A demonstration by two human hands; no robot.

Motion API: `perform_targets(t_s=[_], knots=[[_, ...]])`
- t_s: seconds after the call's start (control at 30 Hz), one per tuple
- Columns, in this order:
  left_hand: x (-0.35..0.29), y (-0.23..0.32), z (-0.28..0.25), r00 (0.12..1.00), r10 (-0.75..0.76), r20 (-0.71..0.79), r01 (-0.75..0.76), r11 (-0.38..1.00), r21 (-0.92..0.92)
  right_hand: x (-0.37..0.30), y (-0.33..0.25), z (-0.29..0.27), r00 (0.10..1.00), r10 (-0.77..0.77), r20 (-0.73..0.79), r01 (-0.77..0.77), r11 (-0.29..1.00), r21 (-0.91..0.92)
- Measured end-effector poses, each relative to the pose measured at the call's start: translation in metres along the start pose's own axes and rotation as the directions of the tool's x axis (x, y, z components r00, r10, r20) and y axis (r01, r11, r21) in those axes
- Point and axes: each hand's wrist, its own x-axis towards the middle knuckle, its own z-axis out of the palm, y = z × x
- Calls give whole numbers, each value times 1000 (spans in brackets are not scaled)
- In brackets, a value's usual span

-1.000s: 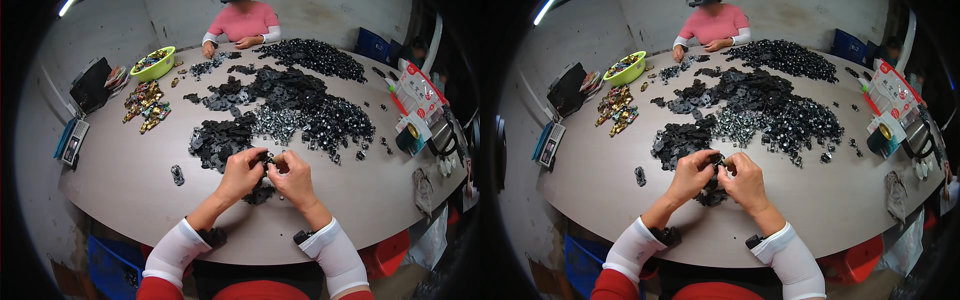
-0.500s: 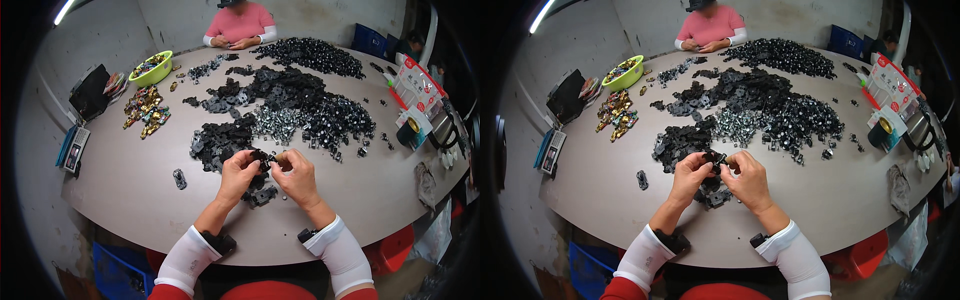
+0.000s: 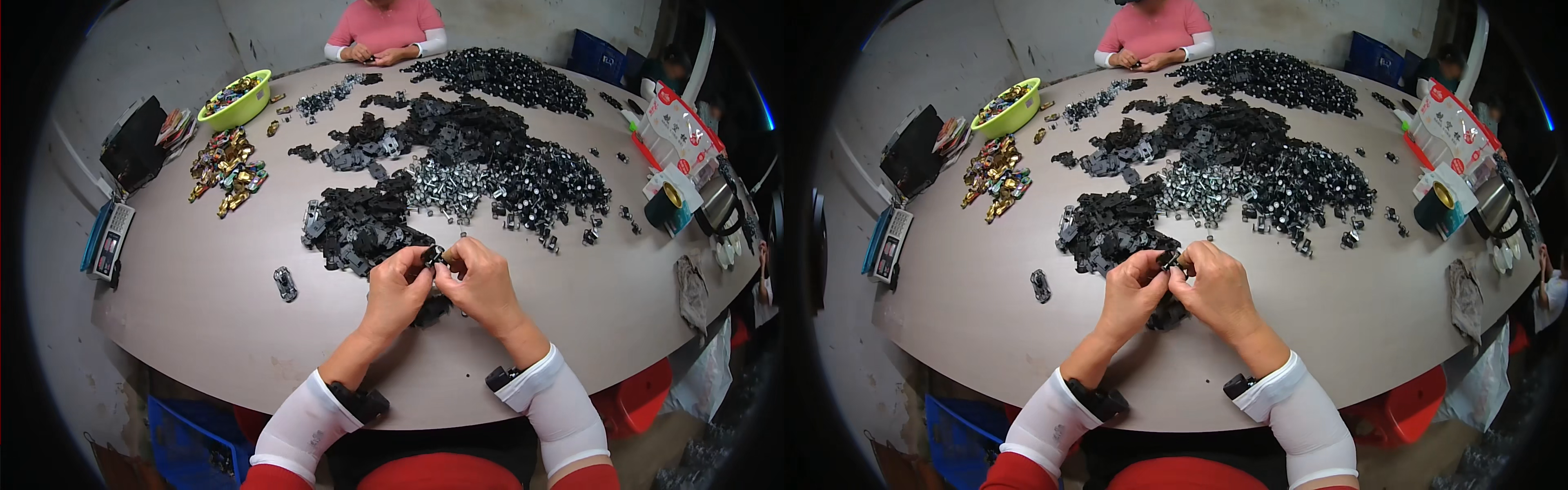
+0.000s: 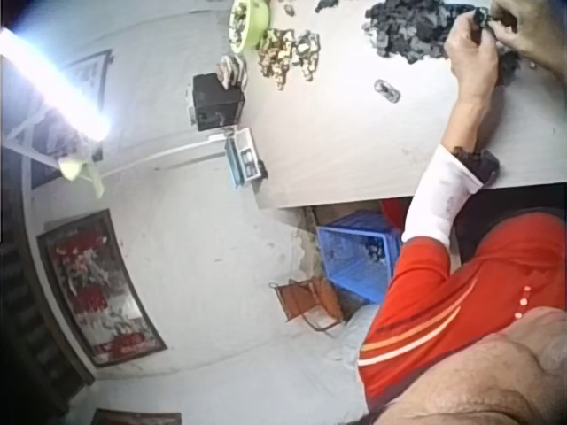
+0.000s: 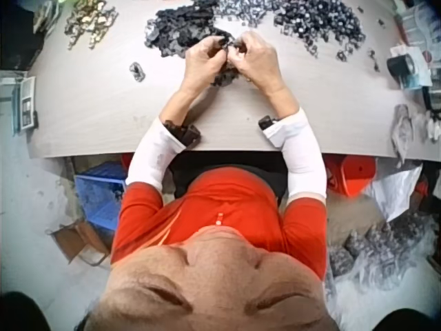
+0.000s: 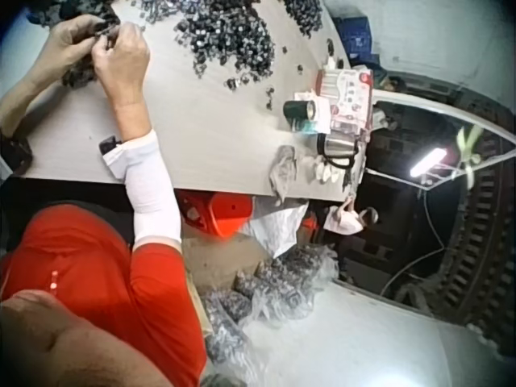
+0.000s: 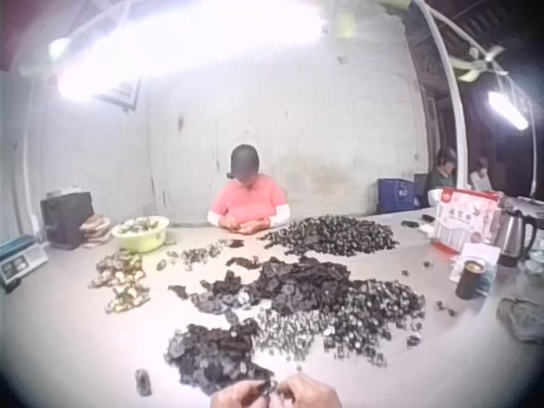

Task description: The person assembles small black plastic components by hand at a table. They pick up parts, fit them together, and place the assembled units into a blue bin. Other people are also working at the table in the background.

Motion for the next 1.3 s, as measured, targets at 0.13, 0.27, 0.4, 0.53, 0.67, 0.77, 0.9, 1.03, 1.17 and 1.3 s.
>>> perform_targets(t_s=[0.13,0.27,0.4,0.53,0.67,0.77,0.9,1.03,1.17,1.3], knots=[[-1,-3,3,1000,5,-3,-5,1000,-19,1,-1,-2,999,10,40,-9,999,-32],[-1,-4,4,999,-28,41,28,1000,-10,1,1,-2,1000,9,23,-9,1000,-17],[-2,6,2,975,-180,130,213,925,-314,1,1,1,997,81,-18,-79,994,79],[1,8,-7,929,-286,237,369,780,-506,1,0,1,996,92,-12,-89,988,127],[4,7,-10,915,-310,258,403,720,-565,1,-3,1,998,52,-19,-49,986,157],[5,3,-9,906,-307,292,424,659,-621,-1,0,1,998,66,-15,-64,989,130],[5,7,-8,890,-354,286,455,680,-575,-3,3,7,1000,-9,-6,10,997,82],[4,4,-6,896,-346,278,444,711,-545,-4,-1,5,999,0,53,-4,997,80],[5,1,-10,910,-312,274,415,695,-587,0,-8,-2,987,98,128,-128,960,250],[6,-5,-9,950,-260,174,310,700,-644,6,-4,-10,983,180,24,-179,932,315]])
